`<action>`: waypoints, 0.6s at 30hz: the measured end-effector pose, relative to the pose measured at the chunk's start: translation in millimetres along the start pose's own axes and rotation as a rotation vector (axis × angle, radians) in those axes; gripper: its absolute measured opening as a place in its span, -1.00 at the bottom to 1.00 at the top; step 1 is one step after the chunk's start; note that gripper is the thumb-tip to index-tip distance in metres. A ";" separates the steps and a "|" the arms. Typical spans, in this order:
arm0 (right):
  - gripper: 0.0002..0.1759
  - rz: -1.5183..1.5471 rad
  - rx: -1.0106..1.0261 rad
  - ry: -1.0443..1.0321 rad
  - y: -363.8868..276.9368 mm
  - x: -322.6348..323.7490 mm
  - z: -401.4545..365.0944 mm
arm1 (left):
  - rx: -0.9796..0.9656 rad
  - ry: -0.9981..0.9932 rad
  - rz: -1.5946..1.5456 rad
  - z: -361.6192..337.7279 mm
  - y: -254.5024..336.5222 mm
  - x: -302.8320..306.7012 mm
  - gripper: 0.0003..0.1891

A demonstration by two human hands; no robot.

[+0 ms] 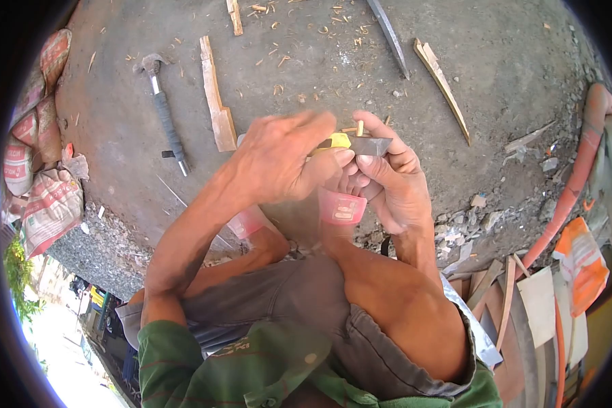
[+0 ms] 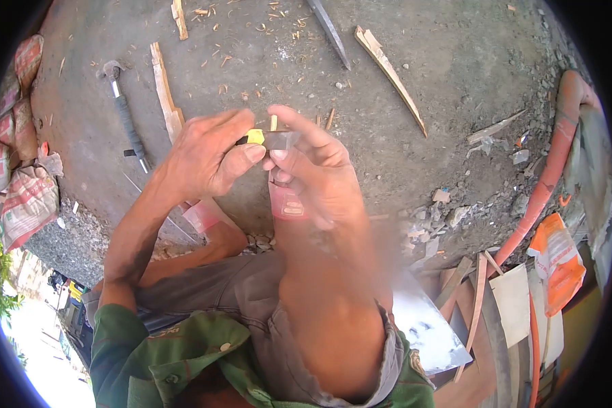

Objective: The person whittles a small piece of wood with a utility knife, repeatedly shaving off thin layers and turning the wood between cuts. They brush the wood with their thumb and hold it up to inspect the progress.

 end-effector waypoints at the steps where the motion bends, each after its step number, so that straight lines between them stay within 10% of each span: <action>1: -0.55 0.001 -0.002 -0.009 -0.1 -1.6 -0.2 | 0.010 -0.006 -0.027 -0.6 -1.0 -0.6 -0.61; 18: -0.59 -0.311 0.253 -0.157 -5.6 1.9 -10.6 | -0.020 -0.086 -0.157 -9.4 19.1 -3.3 -0.64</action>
Point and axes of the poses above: each hand's wrist, its own z-axis towards the middle knuckle, its own x-axis out of the back of the hand, y = z × x, the point moved 7 cm from there along z, towards the middle knuckle, and after that the axes turned 4 degrees about -z, right-handed, at the moved point
